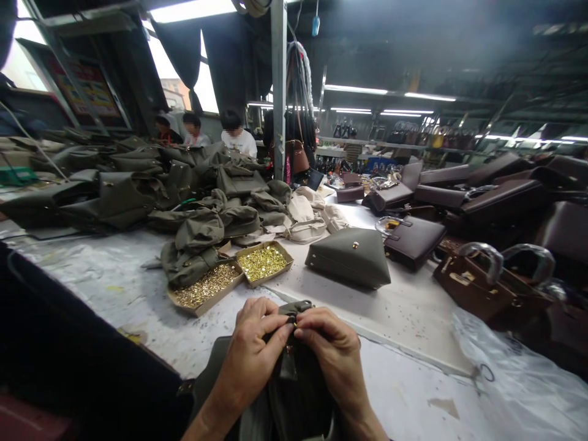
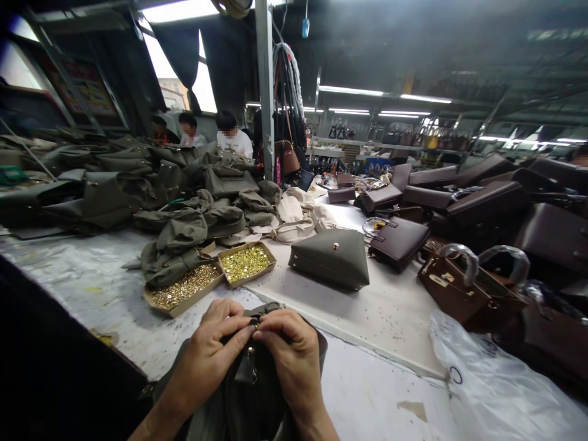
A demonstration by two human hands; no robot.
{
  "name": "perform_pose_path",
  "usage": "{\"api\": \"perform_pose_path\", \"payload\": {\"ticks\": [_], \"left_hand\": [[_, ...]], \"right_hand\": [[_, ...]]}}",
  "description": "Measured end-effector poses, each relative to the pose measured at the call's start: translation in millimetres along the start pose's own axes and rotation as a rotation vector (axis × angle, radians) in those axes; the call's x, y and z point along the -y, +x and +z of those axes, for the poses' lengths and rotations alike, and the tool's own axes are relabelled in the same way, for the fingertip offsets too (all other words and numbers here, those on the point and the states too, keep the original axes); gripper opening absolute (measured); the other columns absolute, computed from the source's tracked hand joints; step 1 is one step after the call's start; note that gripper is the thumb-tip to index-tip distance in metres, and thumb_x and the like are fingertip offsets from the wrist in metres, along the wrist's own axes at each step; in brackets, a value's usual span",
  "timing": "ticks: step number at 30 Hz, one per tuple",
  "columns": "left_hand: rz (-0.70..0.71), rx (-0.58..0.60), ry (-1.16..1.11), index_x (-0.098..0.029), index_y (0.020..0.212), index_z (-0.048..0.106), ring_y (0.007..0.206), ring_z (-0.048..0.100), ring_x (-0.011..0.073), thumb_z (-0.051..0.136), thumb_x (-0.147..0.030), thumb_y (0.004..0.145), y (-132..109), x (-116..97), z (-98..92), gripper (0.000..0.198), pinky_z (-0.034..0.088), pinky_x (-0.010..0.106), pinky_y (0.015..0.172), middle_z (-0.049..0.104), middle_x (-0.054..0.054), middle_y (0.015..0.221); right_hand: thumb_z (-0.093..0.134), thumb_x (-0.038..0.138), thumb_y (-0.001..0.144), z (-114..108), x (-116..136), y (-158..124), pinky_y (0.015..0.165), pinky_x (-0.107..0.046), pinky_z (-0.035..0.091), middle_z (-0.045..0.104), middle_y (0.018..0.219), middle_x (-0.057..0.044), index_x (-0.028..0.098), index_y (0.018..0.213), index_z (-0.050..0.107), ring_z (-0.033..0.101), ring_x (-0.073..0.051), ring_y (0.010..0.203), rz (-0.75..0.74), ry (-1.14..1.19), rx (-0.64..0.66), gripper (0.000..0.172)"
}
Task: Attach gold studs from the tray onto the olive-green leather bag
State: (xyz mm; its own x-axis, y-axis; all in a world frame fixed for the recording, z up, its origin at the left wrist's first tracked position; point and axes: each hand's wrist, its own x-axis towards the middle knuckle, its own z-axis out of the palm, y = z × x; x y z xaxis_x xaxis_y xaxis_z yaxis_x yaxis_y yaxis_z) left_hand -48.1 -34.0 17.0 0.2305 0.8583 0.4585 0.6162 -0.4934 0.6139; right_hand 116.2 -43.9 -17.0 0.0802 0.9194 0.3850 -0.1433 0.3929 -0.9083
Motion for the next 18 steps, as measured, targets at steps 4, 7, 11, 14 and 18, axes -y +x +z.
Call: {"api": "perform_pose_path", "payload": {"ticks": [4, 7, 11, 14, 18], "left_hand": [[0.015, -0.004, 0.007, -0.022, 0.081, 0.074, 0.09, 0.052, 0.0221, 0.057, -0.023, 0.093, -0.7, -0.5, 2.7, 0.021, 0.045, 0.035, 0.08, 0.058, 0.004, 0.084], [0.024, -0.013, 0.02, -0.021, 0.082, 0.073, 0.091, 0.052, 0.0223, 0.057, -0.02, 0.092, -1.1, 0.2, 4.9, 0.019, 0.044, 0.035, 0.081, 0.058, 0.004, 0.086], [0.043, -0.026, 0.039, -0.021, 0.084, 0.073, 0.091, 0.052, 0.0219, 0.058, -0.017, 0.092, -2.4, 0.5, 5.2, 0.018, 0.044, 0.035, 0.08, 0.057, 0.004, 0.086], [0.066, -0.048, 0.053, -0.021, 0.084, 0.073, 0.09, 0.051, 0.0217, 0.058, -0.016, 0.092, -3.9, 0.9, 5.2, 0.018, 0.043, 0.035, 0.079, 0.057, 0.004, 0.085], [0.099, -0.079, 0.085, -0.02, 0.086, 0.072, 0.09, 0.051, 0.0218, 0.058, -0.015, 0.093, -5.8, 1.9, 7.2, 0.016, 0.042, 0.035, 0.078, 0.057, 0.004, 0.086]], "right_hand": [[0.08, 0.024, 0.083, -0.4, -1.1, 0.9, 0.078, -0.03, 0.053, 0.073, 0.088, -0.003, 0.025, 0.082, 0.079, 0.067, -0.02, 0.085, 0.016, -0.004, -0.004, 0.002], [0.08, 0.024, 0.083, -0.2, -1.4, 1.8, 0.077, -0.028, 0.052, 0.073, 0.085, -0.002, 0.025, 0.081, 0.078, 0.066, -0.019, 0.082, 0.016, -0.011, -0.01, 0.003], [0.079, 0.024, 0.083, 1.6, -2.3, 1.5, 0.076, -0.028, 0.053, 0.072, 0.085, -0.002, 0.025, 0.08, 0.078, 0.066, -0.019, 0.082, 0.011, -0.021, -0.019, 0.003], [0.079, 0.025, 0.083, 3.3, -3.4, 0.4, 0.075, -0.028, 0.053, 0.072, 0.084, -0.003, 0.024, 0.08, 0.077, 0.066, -0.019, 0.081, 0.012, -0.02, -0.041, 0.004], [0.078, 0.023, 0.084, 4.5, -4.9, -1.0, 0.075, -0.027, 0.053, 0.072, 0.085, -0.002, 0.023, 0.081, 0.076, 0.066, -0.018, 0.081, 0.001, -0.039, -0.052, 0.004]]}}
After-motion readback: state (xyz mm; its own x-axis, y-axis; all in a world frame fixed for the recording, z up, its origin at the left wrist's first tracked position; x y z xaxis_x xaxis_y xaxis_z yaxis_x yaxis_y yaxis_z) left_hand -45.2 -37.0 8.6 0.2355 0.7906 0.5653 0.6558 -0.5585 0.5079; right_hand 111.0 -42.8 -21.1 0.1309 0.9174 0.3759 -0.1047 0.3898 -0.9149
